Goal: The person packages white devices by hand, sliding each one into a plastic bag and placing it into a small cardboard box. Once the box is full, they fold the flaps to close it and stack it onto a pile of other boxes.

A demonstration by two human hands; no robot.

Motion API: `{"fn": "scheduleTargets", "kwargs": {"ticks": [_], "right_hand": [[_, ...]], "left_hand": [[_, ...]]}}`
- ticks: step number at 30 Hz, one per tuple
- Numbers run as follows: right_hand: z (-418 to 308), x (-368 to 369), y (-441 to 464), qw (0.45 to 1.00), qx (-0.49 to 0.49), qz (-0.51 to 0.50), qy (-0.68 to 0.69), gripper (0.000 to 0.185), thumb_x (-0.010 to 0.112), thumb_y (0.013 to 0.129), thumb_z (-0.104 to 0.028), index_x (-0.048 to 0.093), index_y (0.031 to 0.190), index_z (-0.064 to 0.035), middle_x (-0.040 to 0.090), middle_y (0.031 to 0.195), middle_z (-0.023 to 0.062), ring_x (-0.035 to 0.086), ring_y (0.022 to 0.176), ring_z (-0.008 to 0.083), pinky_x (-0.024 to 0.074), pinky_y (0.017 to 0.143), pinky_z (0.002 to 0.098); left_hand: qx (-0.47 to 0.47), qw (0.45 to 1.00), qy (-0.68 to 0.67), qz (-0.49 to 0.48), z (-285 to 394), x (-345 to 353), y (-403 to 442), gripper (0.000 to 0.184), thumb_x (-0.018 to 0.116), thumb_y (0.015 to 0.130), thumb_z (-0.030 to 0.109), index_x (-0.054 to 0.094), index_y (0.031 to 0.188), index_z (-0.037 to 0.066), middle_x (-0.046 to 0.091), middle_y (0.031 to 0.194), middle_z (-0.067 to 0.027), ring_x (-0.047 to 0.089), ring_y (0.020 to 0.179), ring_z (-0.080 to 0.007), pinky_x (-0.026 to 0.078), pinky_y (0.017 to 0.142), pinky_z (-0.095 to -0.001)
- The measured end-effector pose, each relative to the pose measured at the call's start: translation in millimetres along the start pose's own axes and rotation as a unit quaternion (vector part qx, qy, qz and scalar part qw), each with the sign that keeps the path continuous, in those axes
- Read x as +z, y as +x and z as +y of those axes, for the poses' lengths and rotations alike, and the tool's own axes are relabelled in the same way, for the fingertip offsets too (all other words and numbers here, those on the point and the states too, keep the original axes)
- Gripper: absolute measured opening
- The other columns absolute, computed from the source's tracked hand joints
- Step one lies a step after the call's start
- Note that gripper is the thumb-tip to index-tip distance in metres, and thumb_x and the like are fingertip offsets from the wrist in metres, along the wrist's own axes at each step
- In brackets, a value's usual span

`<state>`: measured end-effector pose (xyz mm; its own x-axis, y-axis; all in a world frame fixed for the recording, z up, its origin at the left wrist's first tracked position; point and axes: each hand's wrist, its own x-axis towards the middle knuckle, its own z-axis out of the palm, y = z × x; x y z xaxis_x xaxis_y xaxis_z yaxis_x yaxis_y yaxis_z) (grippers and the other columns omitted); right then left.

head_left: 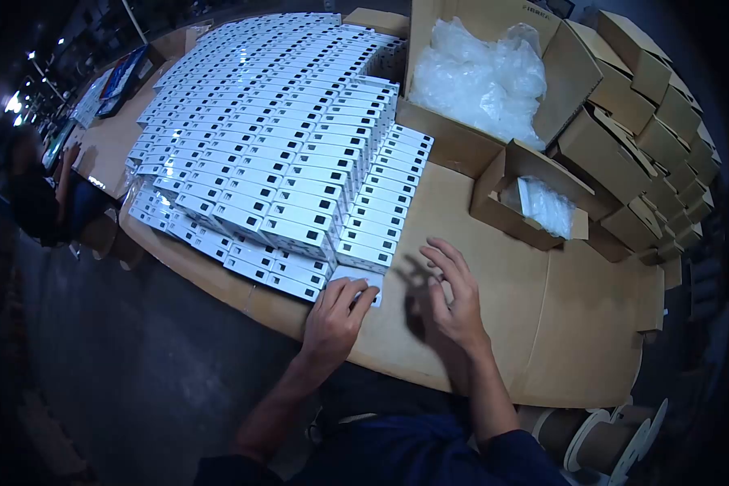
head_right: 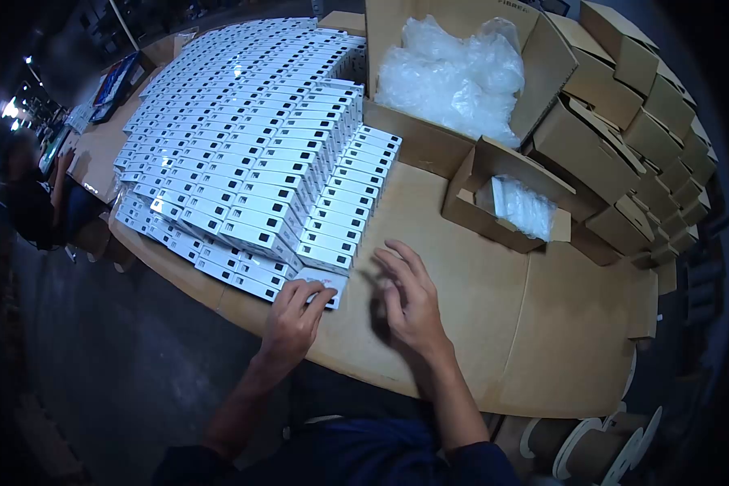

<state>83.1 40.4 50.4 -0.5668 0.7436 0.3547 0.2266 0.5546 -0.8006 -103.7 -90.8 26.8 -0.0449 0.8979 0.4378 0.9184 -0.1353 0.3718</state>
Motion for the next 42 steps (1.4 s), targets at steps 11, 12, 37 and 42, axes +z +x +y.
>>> {"fn": "scheduleTargets", "kwargs": {"ticks": [11, 12, 37, 42], "right_hand": [[-2, -92, -43, 0.871, 0.295, -0.207, 0.333, 0.058, 0.045, 0.112, -0.019, 0.023, 0.165, -0.0105, 0.069, 0.100, 0.0128, 0.068, 0.080, 0.0169, 0.0568, 0.068, 0.0294], [-13, -94, -38, 0.866, 0.291, -0.203, 0.351, 0.058, 0.045, 0.112, -0.020, 0.022, 0.165, -0.0107, 0.068, 0.104, 0.0138, 0.069, 0.082, 0.0180, 0.0578, 0.069, 0.0300], [57, -185, 297, 0.975, 0.043, 0.215, -0.038, 0.040, 0.069, 0.086, -0.016, 0.077, 0.125, -0.0162, 0.061, 0.097, 0.0142, 0.057, 0.079, 0.0231, 0.0514, 0.080, 0.0363], [71, -190, 325, 0.971, 0.028, 0.235, -0.041, 0.041, 0.069, 0.086, -0.017, 0.076, 0.126, -0.0150, 0.064, 0.123, 0.0227, 0.066, 0.109, 0.0330, 0.0518, 0.097, 0.0392]], "left_hand": [[0.095, 0.993, -0.059, -0.022, 61, -26, 29, 0.031, 0.071, 0.082, 0.004, 0.074, 0.113, 0.007, 0.064, 0.110, -0.0067, 0.061, 0.108, -0.0265, 0.047, 0.103, -0.0533], [0.096, 0.990, -0.097, -0.017, 64, -20, 39, 0.032, 0.071, 0.081, 0.003, 0.074, 0.113, 0.006, 0.064, 0.110, -0.0083, 0.061, 0.110, -0.0276, 0.045, 0.110, -0.0610], [0.139, 0.981, 0.117, -0.062, -75, 40, 548, 0.022, 0.067, 0.081, -0.003, 0.077, 0.101, 0.001, 0.070, 0.115, -0.0241, 0.067, 0.113, -0.0396, 0.056, 0.095, -0.0471], [0.085, 0.995, -0.023, 0.038, -83, 47, 572, 0.023, 0.069, 0.091, 0.016, 0.073, 0.104, -0.003, 0.073, 0.097, -0.0263, 0.071, 0.094, -0.0440, 0.055, 0.083, -0.0494]]}}
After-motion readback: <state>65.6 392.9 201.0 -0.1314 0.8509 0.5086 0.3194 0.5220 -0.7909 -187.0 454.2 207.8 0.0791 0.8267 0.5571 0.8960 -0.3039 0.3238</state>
